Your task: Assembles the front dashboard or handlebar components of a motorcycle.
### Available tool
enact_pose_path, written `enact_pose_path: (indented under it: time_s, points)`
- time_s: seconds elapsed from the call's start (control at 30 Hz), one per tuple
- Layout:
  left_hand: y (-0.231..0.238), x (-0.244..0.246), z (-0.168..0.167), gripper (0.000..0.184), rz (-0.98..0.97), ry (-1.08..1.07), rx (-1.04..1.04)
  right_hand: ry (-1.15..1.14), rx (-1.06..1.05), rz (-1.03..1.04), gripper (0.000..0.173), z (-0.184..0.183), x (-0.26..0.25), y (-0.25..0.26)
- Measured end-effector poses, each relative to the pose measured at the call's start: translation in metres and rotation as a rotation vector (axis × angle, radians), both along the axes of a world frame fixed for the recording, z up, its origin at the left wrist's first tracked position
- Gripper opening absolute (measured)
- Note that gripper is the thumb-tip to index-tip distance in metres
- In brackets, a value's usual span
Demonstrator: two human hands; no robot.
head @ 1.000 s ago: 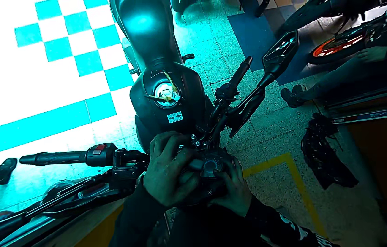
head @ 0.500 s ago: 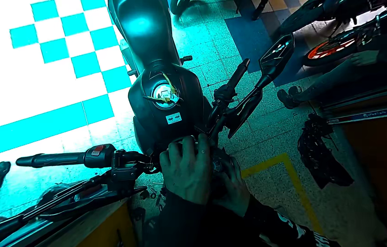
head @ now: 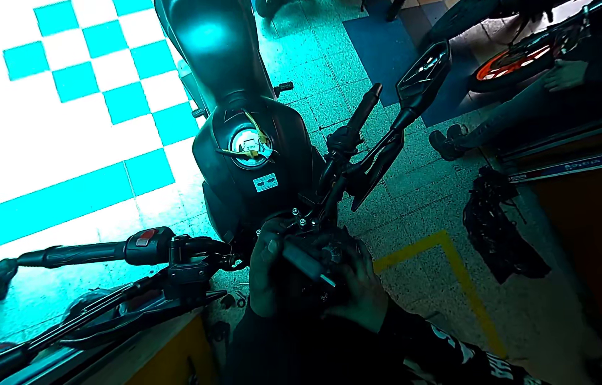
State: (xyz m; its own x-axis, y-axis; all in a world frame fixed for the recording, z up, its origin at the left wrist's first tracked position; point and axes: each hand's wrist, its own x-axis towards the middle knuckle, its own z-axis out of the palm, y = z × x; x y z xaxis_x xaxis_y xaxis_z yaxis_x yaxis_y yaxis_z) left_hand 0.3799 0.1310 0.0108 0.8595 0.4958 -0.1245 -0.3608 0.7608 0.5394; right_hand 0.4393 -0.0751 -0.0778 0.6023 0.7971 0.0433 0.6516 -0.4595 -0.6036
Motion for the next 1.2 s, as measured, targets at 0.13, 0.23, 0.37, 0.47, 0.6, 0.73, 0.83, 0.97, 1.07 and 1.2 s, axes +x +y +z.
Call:
enact_pose_path:
  time_s: [0.13,0.23,0.37,0.47,0.6,0.73,0.83,0.97,1.07,1.2]
  points:
    - [0.028,0.014,0.016,0.025,-0.358,0.108,0.063,0.009,0.003,0.005,0.089,-0.001,0.001,0.000]
    - [0.037,0.031,0.047,0.036,-0.712,0.324,0.468,0.017,0.014,-0.003,0.090,0.001,0.002,0.001]
    - [0.053,0.048,0.089,0.054,-1.090,0.517,1.161,0.035,0.026,-0.002,0.092,0.003,0.004,0.001]
    - [0.061,0.056,0.108,0.039,-1.242,0.483,1.766,0.010,0.022,0.007,0.090,0.000,0.004,0.000]
    - [0.050,0.046,0.102,0.020,-0.852,-0.085,2.259,0.116,-0.068,0.010,0.092,0.017,0.008,0.003]
    - [0.023,0.023,0.064,0.019,-0.333,-0.181,1.879,0.313,-0.197,0.025,0.091,0.035,0.014,0.008]
    - [-0.002,0.009,0.032,0.014,-0.098,-0.072,1.223,0.288,-0.165,0.007,0.084,0.030,0.010,0.008]
    - [-0.024,0.004,0.017,0.034,-0.017,0.041,0.371,0.337,-0.208,-0.012,0.091,0.040,0.009,0.012]
    - [-0.008,0.011,0.018,0.039,-0.142,0.158,0.148,0.264,-0.142,-0.008,0.092,0.033,0.006,0.009]
    - [0.023,0.027,0.032,0.027,-0.506,0.217,0.243,0.030,0.014,-0.005,0.089,-0.002,0.000,0.000]
